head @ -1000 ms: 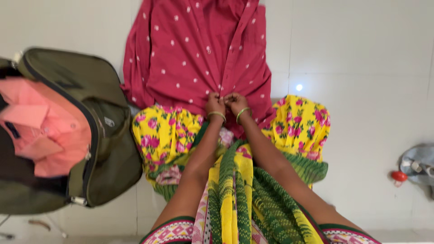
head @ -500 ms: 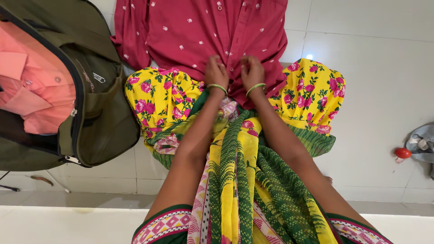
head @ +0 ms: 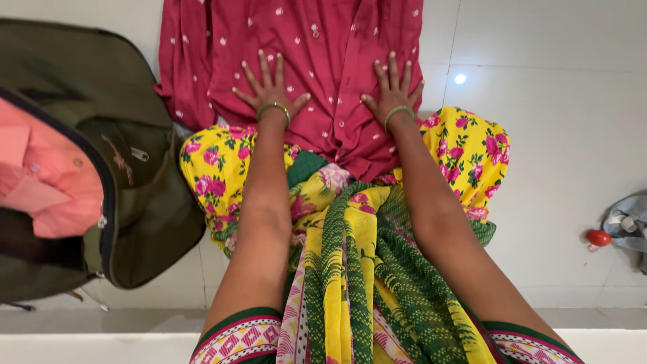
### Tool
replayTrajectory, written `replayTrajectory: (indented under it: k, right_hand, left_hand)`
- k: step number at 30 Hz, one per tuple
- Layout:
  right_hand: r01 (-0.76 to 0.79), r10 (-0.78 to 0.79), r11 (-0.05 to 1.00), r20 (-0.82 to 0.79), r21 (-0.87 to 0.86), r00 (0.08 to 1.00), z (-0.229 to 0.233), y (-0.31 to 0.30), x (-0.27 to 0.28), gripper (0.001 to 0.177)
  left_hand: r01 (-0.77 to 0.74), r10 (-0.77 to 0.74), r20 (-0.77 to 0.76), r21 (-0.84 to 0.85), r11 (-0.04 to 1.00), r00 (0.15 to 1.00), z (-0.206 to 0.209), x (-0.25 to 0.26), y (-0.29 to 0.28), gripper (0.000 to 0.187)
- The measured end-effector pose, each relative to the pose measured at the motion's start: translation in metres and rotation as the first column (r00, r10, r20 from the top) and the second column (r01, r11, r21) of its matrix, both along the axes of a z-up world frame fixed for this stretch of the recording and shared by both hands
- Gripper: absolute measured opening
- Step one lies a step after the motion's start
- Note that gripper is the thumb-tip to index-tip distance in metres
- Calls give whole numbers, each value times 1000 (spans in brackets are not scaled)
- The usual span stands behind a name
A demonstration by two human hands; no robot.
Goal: The person folds an orange shirt and a maroon shirt on the floor and then places them inside a green bag.
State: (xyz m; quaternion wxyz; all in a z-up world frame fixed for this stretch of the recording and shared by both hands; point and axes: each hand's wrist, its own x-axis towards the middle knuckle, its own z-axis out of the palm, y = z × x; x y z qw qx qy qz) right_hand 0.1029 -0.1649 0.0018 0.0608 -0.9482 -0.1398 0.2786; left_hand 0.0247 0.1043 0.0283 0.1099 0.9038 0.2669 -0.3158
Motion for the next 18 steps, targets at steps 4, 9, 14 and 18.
replayTrajectory:
  k: [4,9,14,18]
  right_hand:
    - [-16,15,1000,-44,-14,999,-1,-1,9,95]
    - [-49,47,998,-50,-43,998,-4,-2,17,95]
    - [-76,67,992,-91,-103,994,-2,-11,6,95]
    - [-91,69,980,-125,-178,990,5,-19,-12,98]
  left_hand:
    - [13,-13,20,-1,1000,1000,-8,0,2,127]
    - [2,-3,50,4,1000,999,-13,-2,3,127]
    - [32,-32,7,11,999,999,-16,-17,0,126]
    - [36,-36,18,15,999,999,-14,-37,-9,124]
